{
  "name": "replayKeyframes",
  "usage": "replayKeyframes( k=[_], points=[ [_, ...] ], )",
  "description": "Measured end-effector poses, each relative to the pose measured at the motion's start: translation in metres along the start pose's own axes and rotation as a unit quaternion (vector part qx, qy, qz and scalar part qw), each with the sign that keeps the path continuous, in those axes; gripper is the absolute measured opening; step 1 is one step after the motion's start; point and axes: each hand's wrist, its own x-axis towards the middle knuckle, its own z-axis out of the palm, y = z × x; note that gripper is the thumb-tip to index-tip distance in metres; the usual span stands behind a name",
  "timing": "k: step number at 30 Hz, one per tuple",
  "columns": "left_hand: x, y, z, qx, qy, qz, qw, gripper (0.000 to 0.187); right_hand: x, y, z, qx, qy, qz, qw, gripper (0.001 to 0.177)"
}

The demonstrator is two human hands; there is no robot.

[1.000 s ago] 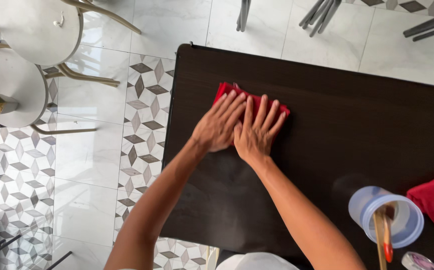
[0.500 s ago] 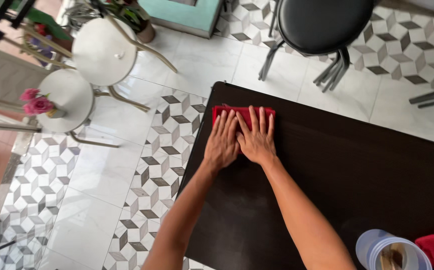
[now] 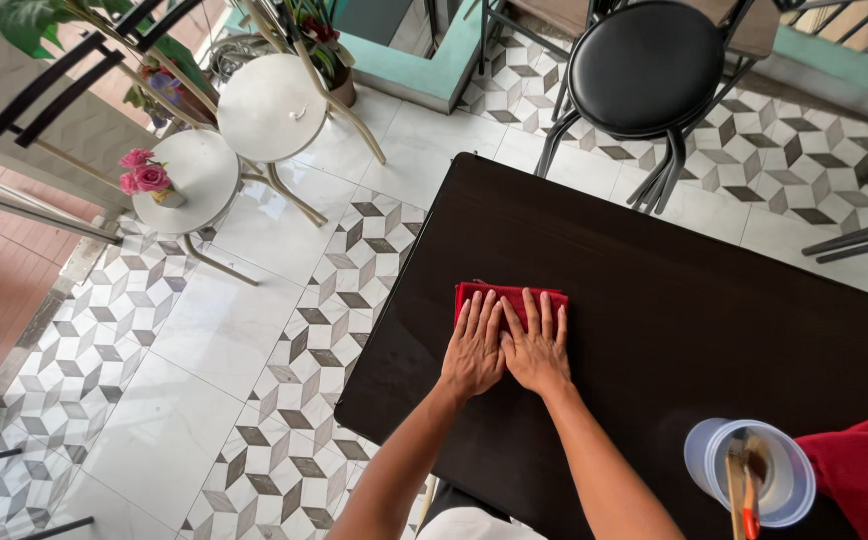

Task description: The person folds red cloths on a dark table, sprays a liquid from a bottle onto the surface, and continues folding the cloths.

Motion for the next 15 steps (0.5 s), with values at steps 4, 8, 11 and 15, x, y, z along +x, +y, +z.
replayKeyframes(
  k=[4,8,11,15],
  points=[
    [-0.004,0.004,0.000,0.010,-0.010,0.007,1.000,0.066,-0.008,0.001,0.003,0.003,-0.005,0.010,1.000,0.067],
    [0.007,-0.002,0.001,0.042,-0.050,0.019,0.998,0.068,-0.001,0.004,0.004,0.000,-0.001,0.013,1.000,0.070],
    [0.023,-0.007,0.006,0.062,-0.052,0.035,0.996,0.070,0.007,0.011,0.005,0.003,0.016,0.017,1.000,0.071],
    [0.059,-0.014,0.016,0.065,-0.084,0.014,0.994,0.071,0.047,0.028,0.005,0.008,0.031,0.003,0.999,0.071]
  ],
)
